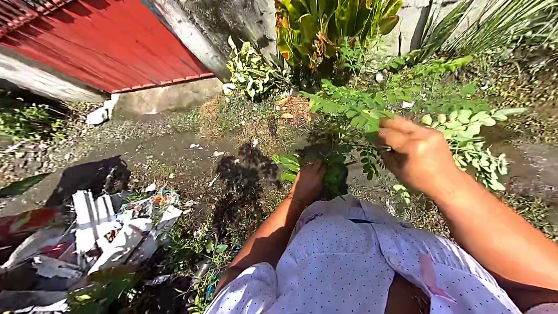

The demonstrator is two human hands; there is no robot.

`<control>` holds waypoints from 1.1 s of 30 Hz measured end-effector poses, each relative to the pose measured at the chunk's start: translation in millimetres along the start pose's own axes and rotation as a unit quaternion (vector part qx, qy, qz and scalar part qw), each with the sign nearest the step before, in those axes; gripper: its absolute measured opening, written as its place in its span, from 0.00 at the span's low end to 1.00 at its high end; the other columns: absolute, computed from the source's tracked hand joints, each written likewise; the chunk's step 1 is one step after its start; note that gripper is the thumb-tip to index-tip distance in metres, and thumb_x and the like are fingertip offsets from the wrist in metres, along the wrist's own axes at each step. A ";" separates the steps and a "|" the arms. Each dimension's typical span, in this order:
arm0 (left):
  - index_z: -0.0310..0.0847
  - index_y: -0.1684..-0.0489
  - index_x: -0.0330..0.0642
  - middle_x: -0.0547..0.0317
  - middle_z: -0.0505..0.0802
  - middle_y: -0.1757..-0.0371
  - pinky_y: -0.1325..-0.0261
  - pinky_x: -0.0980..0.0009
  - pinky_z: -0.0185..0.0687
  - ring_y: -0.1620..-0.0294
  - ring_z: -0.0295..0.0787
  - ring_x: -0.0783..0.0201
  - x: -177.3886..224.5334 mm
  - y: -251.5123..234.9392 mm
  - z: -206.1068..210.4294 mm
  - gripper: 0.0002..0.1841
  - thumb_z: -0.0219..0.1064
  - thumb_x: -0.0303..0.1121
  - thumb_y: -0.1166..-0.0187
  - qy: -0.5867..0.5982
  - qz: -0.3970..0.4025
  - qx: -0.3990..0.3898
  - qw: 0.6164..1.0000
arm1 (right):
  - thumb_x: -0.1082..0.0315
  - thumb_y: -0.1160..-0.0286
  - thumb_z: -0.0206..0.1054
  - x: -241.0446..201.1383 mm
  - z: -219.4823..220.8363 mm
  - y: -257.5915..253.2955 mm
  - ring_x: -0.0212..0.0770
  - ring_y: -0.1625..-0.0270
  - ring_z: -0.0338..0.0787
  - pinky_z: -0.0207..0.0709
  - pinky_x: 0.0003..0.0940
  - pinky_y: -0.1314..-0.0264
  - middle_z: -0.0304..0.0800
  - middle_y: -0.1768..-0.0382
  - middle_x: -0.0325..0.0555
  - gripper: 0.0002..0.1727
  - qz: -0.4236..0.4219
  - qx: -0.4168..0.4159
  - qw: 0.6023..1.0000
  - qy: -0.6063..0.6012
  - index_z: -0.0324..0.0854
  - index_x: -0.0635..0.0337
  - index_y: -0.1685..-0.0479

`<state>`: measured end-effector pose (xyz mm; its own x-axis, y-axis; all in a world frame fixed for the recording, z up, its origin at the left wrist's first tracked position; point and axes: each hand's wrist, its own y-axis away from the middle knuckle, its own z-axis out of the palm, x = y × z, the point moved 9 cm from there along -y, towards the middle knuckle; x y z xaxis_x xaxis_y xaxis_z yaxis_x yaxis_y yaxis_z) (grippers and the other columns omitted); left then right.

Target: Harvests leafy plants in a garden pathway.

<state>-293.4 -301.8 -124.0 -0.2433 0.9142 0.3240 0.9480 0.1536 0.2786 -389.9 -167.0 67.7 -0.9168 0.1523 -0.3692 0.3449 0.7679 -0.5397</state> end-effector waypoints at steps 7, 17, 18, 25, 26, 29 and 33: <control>0.75 0.27 0.26 0.32 0.78 0.22 0.23 0.44 0.72 0.22 0.77 0.36 -12.5 7.7 -1.8 0.21 0.53 0.17 0.19 -0.023 -0.047 -0.073 0.996 | 0.78 0.21 0.59 32.0 158.4 -8.1 0.69 0.51 0.91 0.82 0.67 0.55 0.89 0.47 0.64 0.10 0.160 -0.344 0.923 0.072 0.88 0.69 0.58; 0.76 0.28 0.24 0.32 0.78 0.22 0.20 0.47 0.71 0.19 0.73 0.37 -63.2 36.6 4.5 0.21 0.58 0.19 0.21 0.006 -0.105 -0.050 0.993 | 0.73 0.18 0.59 -0.4 241.5 -15.5 0.70 0.45 0.89 0.84 0.64 0.52 0.79 0.34 0.73 0.12 0.201 -0.404 0.888 0.088 0.87 0.71 0.49; 0.76 0.28 0.25 0.32 0.78 0.22 0.21 0.47 0.72 0.20 0.73 0.37 -68.6 39.6 5.2 0.22 0.59 0.19 0.22 0.004 -0.113 -0.050 0.992 | 0.72 0.18 0.59 -3.4 248.7 -16.2 0.70 0.45 0.89 0.83 0.64 0.50 0.79 0.33 0.73 0.13 0.206 -0.411 0.884 0.083 0.86 0.70 0.48; 0.72 0.24 0.25 0.30 0.75 0.20 0.20 0.48 0.71 0.18 0.71 0.36 -92.5 52.7 7.3 0.24 0.59 0.20 0.22 0.026 -0.147 -0.066 0.987 | 0.62 0.13 0.57 -19.6 282.4 -23.1 0.68 0.36 0.87 0.79 0.65 0.40 0.80 0.31 0.69 0.19 0.236 -0.440 0.866 0.037 0.84 0.64 0.37; 0.72 0.24 0.25 0.30 0.75 0.20 0.20 0.48 0.71 0.18 0.72 0.36 -96.2 54.3 6.2 0.24 0.60 0.20 0.22 0.029 -0.152 -0.063 0.986 | 0.62 0.13 0.57 -21.1 283.8 -25.6 0.68 0.36 0.87 0.79 0.65 0.40 0.83 0.34 0.68 0.18 0.223 -0.425 0.877 0.029 0.85 0.63 0.37; 0.74 0.25 0.27 0.32 0.76 0.21 0.21 0.48 0.72 0.20 0.73 0.37 -115.9 62.4 2.5 0.26 0.64 0.21 0.25 0.040 -0.179 -0.054 0.982 | 0.66 0.18 0.62 -16.6 268.0 -39.7 0.69 0.42 0.90 0.80 0.66 0.45 0.92 0.50 0.66 0.15 0.183 -0.275 0.944 -0.007 0.88 0.65 0.45; 0.74 0.25 0.25 0.31 0.74 0.19 0.24 0.46 0.75 0.20 0.74 0.35 -128.8 65.6 2.3 0.25 0.62 0.20 0.24 0.049 -0.182 -0.058 0.980 | 0.78 0.28 0.66 8.5 235.1 -63.4 0.71 0.48 0.91 0.83 0.67 0.55 0.87 0.48 0.70 0.10 0.156 -0.136 0.978 0.031 0.82 0.74 0.51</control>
<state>-199.5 -408.6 -149.6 -0.5857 0.7651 0.2676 0.7661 0.4147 0.4911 -372.3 -360.6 -79.1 -0.7883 0.4370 -0.4332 0.5521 0.8132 -0.1843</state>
